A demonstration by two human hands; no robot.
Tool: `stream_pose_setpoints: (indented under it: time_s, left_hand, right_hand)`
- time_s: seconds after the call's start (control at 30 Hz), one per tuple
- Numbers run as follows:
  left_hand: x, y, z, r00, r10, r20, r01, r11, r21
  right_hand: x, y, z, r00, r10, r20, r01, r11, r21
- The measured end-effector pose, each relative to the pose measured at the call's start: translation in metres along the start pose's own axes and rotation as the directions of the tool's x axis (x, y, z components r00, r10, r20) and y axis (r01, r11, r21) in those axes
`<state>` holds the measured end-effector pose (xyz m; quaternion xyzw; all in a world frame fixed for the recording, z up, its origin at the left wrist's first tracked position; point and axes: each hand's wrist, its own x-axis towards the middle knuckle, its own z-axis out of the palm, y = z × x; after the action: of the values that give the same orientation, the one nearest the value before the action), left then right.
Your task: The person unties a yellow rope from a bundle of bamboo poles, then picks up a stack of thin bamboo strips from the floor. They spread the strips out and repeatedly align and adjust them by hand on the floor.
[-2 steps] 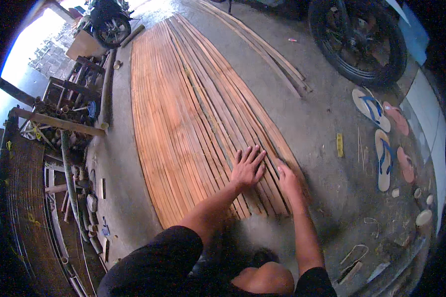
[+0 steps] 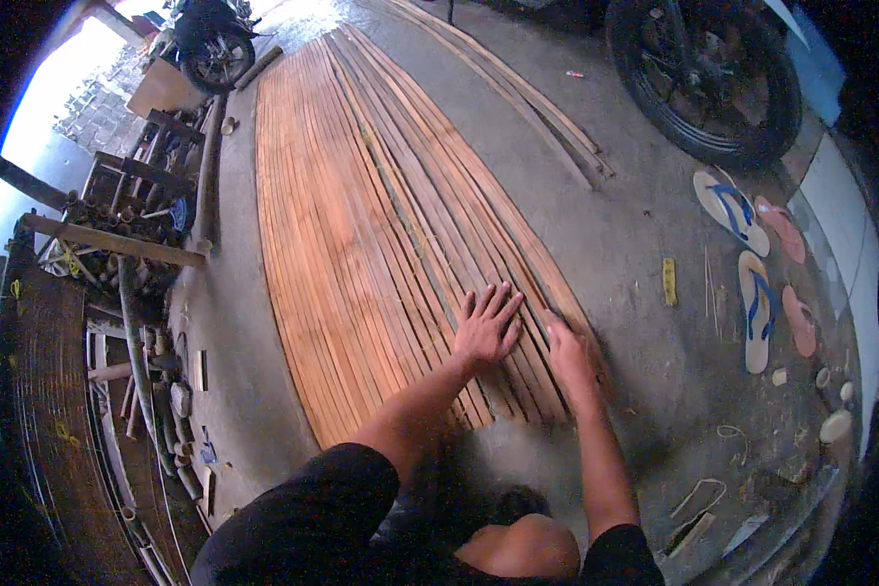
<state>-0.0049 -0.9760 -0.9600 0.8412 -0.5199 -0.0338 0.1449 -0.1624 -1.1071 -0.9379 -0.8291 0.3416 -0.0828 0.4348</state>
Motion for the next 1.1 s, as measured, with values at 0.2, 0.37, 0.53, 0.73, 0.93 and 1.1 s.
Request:
stream_pose_setpoints:
  time_s: [0.2, 0.37, 0.53, 0.73, 0.93, 1.1]
  left_hand:
    - [0.013, -0.003, 0.003, 1.000, 0.018, 0.014, -0.018, 1.000, -0.025]
    - [0.012, -0.005, 0.002, 1.000, -0.001, 0.027, 0.001, 1.000, -0.006]
    - [0.014, -0.005, 0.002, 0.999, -0.002, 0.032, 0.002, 1.000, 0.006]
    - [0.012, -0.005, 0.000, 1.000, 0.003, -0.016, -0.002, 0.998, 0.060]
    - [0.007, -0.016, 0.009, 0.999, -0.039, 0.017, 0.038, 0.998, 0.058]
    - [0.007, -0.007, 0.004, 0.996, -0.090, -0.010, 0.090, 0.996, 0.018]
  right_hand:
    - [0.004, 0.020, 0.015, 1.000, 0.015, 0.022, -0.011, 0.981, -0.193]
    - [0.007, 0.019, 0.016, 1.000, -0.016, 0.013, 0.018, 0.979, -0.204]
    - [0.002, 0.009, 0.008, 0.994, -0.066, -0.084, 0.062, 0.997, -0.041]
    - [-0.020, -0.033, -0.019, 0.966, -0.151, -0.210, 0.179, 0.976, 0.121]
    - [-0.030, -0.018, 0.006, 0.962, -0.183, -0.201, 0.206, 0.974, 0.099]
    - [-0.040, -0.013, 0.019, 0.975, -0.142, -0.171, 0.154, 0.986, 0.058]
